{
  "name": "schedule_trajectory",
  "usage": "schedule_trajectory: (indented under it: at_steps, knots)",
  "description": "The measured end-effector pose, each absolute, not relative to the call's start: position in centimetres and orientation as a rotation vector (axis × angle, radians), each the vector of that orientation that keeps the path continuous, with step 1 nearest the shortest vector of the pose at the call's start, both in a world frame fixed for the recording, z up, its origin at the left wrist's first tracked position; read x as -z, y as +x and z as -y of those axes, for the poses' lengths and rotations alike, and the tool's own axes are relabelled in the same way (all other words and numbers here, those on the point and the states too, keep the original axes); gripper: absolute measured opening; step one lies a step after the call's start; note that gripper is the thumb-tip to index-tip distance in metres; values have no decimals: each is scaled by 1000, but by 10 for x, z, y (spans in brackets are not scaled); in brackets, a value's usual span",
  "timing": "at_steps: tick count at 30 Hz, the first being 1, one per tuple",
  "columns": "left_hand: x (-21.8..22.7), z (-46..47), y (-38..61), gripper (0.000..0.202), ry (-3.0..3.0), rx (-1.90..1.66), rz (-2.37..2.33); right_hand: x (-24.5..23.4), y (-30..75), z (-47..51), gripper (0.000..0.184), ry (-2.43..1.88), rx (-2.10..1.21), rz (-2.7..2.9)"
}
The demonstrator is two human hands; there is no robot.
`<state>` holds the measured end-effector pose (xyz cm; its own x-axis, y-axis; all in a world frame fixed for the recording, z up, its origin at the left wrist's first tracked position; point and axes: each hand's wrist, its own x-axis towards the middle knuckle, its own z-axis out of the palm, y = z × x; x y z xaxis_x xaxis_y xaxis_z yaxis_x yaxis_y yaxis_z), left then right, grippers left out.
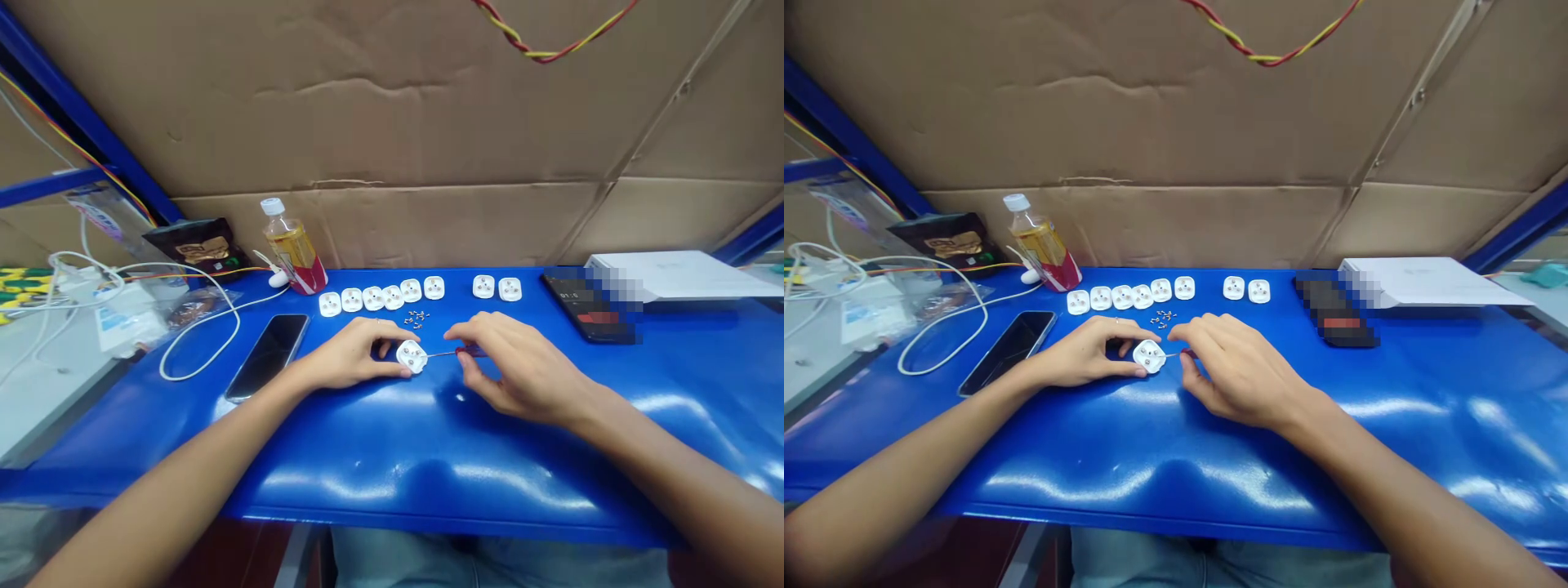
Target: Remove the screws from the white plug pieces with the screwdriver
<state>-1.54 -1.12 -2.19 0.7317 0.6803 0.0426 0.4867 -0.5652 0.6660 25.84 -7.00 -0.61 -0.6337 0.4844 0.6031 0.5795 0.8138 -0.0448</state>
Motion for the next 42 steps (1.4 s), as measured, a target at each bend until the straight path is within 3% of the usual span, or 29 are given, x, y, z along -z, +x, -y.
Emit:
schedule_trajectory:
  at_steps: [42]
  knots:
    - [26,9,-19,50,2297,-423,-802,5,260,71,24,-855,118,2388]
